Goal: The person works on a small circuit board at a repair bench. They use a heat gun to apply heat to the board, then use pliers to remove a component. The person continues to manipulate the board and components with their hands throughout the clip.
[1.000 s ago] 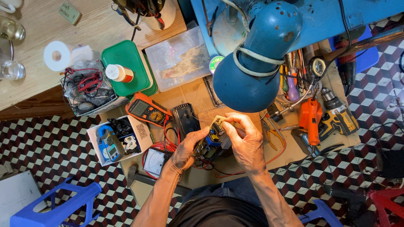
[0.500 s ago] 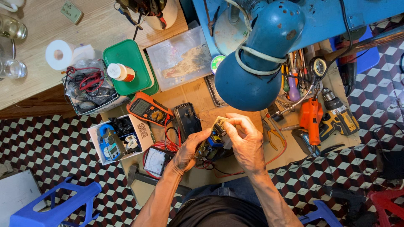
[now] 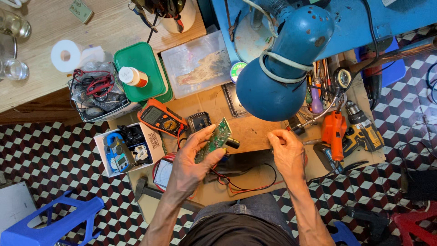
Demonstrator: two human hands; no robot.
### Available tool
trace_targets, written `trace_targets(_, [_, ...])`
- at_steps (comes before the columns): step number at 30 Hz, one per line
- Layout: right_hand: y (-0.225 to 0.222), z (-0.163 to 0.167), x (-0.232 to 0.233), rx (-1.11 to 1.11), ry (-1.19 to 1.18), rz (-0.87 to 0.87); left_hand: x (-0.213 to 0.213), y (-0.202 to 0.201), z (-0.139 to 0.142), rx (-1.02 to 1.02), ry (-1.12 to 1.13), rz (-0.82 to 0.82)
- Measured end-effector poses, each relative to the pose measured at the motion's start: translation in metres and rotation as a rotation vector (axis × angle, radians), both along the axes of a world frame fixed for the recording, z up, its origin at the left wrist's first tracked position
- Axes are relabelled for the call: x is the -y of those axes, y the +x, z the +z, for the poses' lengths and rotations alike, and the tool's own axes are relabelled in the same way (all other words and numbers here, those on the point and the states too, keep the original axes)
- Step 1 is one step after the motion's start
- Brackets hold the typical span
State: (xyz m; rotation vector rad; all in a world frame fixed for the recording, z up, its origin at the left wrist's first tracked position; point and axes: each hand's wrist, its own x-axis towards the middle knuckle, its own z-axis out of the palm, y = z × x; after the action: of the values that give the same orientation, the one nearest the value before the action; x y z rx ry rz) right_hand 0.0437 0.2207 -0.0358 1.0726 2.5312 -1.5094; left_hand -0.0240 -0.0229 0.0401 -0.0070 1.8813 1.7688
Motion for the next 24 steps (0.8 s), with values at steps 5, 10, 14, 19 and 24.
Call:
trace_targets(5, [-0.004,-0.026,0.006,-0.119,0.098,0.04,-0.039,0.021,-0.022,-0.705,-0.503,-0.062])
trace_targets(10, [0.004,-0.031,0.007,-0.182,0.077,0.012,-0.059,0.031,-0.061,-0.823,-0.574,-0.061])
trace_targets(14, [0.017,-0.021,0.006,-0.16,-0.051,-0.065,-0.057,0.038,-0.075,-0.861,-0.583,-0.032])
trace_targets(19, [0.055,-0.01,-0.001,-0.116,-0.165,-0.25,-0.059,0.051,-0.072,-0.872,-0.546,-0.043])
trace_targets(24, [0.08,-0.03,0.007,0.075,-0.214,-0.279,-0.06,0.057,-0.07,-0.895,-0.534,-0.038])
